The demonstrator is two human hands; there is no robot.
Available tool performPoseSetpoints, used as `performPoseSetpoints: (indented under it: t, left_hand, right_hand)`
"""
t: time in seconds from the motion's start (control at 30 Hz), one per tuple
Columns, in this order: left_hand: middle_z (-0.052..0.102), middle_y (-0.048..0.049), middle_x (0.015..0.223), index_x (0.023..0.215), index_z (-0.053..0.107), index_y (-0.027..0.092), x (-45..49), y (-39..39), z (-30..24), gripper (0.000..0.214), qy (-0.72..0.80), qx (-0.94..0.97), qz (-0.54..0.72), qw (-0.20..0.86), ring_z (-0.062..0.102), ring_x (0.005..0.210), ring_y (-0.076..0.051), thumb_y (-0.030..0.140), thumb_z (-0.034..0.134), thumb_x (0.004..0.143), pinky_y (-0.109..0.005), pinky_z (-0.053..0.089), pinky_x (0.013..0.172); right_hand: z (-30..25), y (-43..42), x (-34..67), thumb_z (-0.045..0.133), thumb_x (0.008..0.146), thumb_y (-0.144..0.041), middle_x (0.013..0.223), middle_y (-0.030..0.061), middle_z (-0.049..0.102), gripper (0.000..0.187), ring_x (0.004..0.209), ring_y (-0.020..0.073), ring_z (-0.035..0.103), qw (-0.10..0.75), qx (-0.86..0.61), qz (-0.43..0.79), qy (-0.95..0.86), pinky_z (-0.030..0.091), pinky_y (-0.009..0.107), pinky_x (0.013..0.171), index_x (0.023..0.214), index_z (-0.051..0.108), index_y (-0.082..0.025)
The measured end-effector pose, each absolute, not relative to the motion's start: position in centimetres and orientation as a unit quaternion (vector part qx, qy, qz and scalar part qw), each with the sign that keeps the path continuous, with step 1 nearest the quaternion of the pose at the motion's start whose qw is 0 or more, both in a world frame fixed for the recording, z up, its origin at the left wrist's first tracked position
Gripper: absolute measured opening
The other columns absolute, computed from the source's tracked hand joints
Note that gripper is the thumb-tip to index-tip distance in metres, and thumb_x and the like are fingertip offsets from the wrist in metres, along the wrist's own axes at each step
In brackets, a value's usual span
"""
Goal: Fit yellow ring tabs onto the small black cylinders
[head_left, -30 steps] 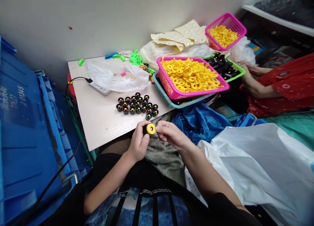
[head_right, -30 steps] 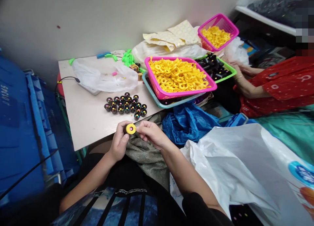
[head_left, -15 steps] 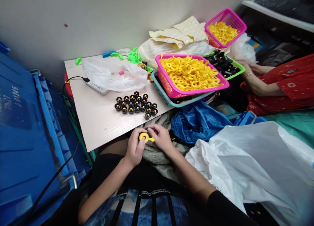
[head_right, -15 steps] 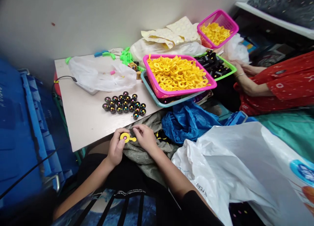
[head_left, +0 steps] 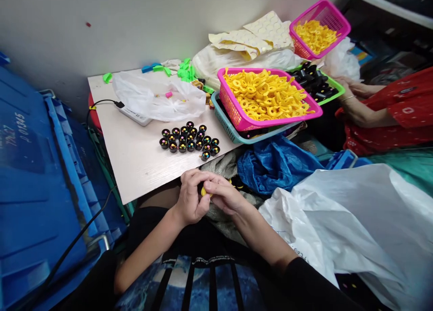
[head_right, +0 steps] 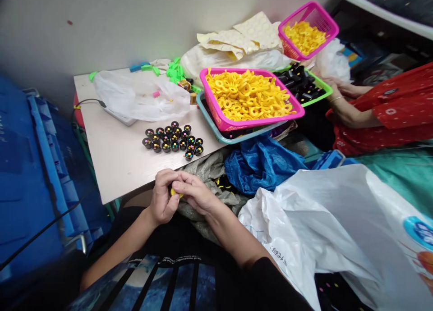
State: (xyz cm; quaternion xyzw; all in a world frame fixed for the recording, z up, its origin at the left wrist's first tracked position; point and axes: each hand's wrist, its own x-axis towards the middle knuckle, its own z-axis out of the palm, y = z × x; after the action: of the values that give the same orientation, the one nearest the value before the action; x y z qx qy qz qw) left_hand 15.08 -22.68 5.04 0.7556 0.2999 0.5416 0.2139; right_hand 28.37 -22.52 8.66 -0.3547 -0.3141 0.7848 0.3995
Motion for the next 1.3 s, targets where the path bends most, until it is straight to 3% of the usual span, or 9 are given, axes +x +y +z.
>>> performPoseSetpoints:
  t: [0.13, 0.27, 0.47, 0.67, 0.87, 1.07, 1.13, 1.2, 1.3]
  left_hand:
    - [0.052, -0.0085, 0.103, 0.136, 0.036, 0.022, 15.0, -22.8, 5.4, 0.044, 0.299, 0.715, 0.547, 0.317, 0.049, 0.104, -0.022, 0.035, 0.04, 0.094, -0.042, 0.043, 0.092]
    - [0.053, -0.0091, 0.103, 0.126, 0.049, 0.021, 14.9, -22.2, 6.4, 0.041, 0.275, 0.716, 0.535, 0.355, 0.049, 0.102, -0.022, 0.048, 0.037, 0.097, -0.039, 0.044, 0.09]
    - [0.064, -0.007, 0.099, 0.11, 0.061, 0.021, 15.0, -21.2, 6.8, 0.041, 0.233, 0.743, 0.525, 0.343, 0.053, 0.106, -0.021, 0.049, 0.067, 0.081, -0.036, 0.045, 0.093]
    - [0.066, -0.0076, 0.096, 0.099, 0.065, 0.02, 15.2, -21.5, 6.7, 0.039, 0.237, 0.695, 0.522, 0.434, 0.058, 0.107, -0.021, 0.045, 0.077, 0.071, -0.035, 0.049, 0.091]
    - [0.066, -0.0092, 0.102, 0.101, 0.065, 0.02, 15.5, -21.5, 6.2, 0.04, 0.229, 0.674, 0.505, 0.489, 0.059, 0.111, -0.022, 0.048, 0.074, 0.074, -0.037, 0.048, 0.095]
    - [0.063, -0.0094, 0.109, 0.111, 0.062, 0.021, 15.5, -19.6, 5.0, 0.043, 0.331, 0.733, 0.443, 0.396, 0.055, 0.111, -0.023, 0.055, 0.06, 0.085, -0.041, 0.044, 0.099]
    - [0.061, -0.0081, 0.101, 0.106, 0.062, 0.019, 15.9, -18.3, 4.0, 0.033, 0.474, 0.707, 0.434, 0.295, 0.056, 0.098, -0.022, 0.046, 0.061, 0.087, -0.038, 0.046, 0.091]
    - [0.058, -0.0082, 0.097, 0.102, 0.063, 0.018, 16.6, -17.0, 2.8, 0.026, 0.572, 0.691, 0.395, 0.198, 0.054, 0.096, -0.023, 0.037, 0.066, 0.083, -0.039, 0.044, 0.091]
    - [0.056, -0.0111, 0.103, 0.106, 0.064, 0.018, 18.1, -15.4, 1.3, 0.039, 0.621, 0.704, 0.318, 0.135, 0.051, 0.104, -0.029, 0.039, 0.074, 0.075, -0.043, 0.043, 0.093]
  right_hand:
    - [7.7, -22.5, 29.5, 0.076, 0.067, -0.056, 0.09, 0.0045, 0.061, 0.049, 0.082, 0.0167, 0.055, 0.378, -0.29, 0.838, -0.267, 0.048, 0.029, 0.076, 0.097, 0.067, -0.019]
    - [6.4, -22.9, 30.5, 0.078, 0.064, -0.059, 0.095, 0.0046, 0.062, 0.059, 0.087, 0.0172, 0.057, 0.399, -0.221, 0.856, -0.243, 0.048, 0.031, 0.084, 0.107, 0.067, -0.02]
    - [6.6, -23.2, 30.1, 0.084, 0.062, -0.046, 0.097, 0.0026, 0.062, 0.058, 0.09, 0.0162, 0.057, 0.426, -0.287, 0.809, -0.285, 0.048, 0.026, 0.082, 0.112, 0.067, -0.021]
    - [7.6, -24.3, 29.8, 0.083, 0.064, -0.047, 0.11, 0.0046, 0.062, 0.064, 0.104, 0.0192, 0.057, 0.463, -0.307, 0.782, -0.281, 0.046, 0.028, 0.089, 0.119, 0.062, -0.023]
    - [8.0, -24.9, 29.6, 0.08, 0.066, -0.052, 0.109, 0.0047, 0.062, 0.062, 0.102, 0.0195, 0.058, 0.463, -0.339, 0.768, -0.285, 0.048, 0.029, 0.086, 0.117, 0.06, -0.024]
    - [5.9, -24.7, 33.9, 0.07, 0.075, -0.055, 0.097, 0.0037, 0.063, 0.054, 0.086, 0.0184, 0.061, 0.489, -0.513, 0.567, -0.42, 0.05, 0.031, 0.077, 0.116, 0.054, -0.025]
    - [4.8, -24.4, 36.6, 0.061, 0.08, -0.055, 0.099, 0.0068, 0.065, 0.053, 0.091, 0.0221, 0.063, 0.412, -0.629, 0.468, -0.465, 0.05, 0.037, 0.083, 0.122, 0.052, -0.023]
    - [3.7, -24.2, 39.0, 0.061, 0.081, -0.052, 0.107, 0.0136, 0.067, 0.055, 0.103, 0.0299, 0.063, 0.249, -0.74, 0.374, -0.501, 0.046, 0.047, 0.093, 0.124, 0.055, -0.019]
    - [2.6, -23.8, 41.2, 0.065, 0.08, -0.044, 0.13, 0.022, 0.06, 0.052, 0.127, 0.0376, 0.051, 0.054, -0.795, 0.283, -0.534, 0.037, 0.052, 0.106, 0.122, 0.062, -0.013]
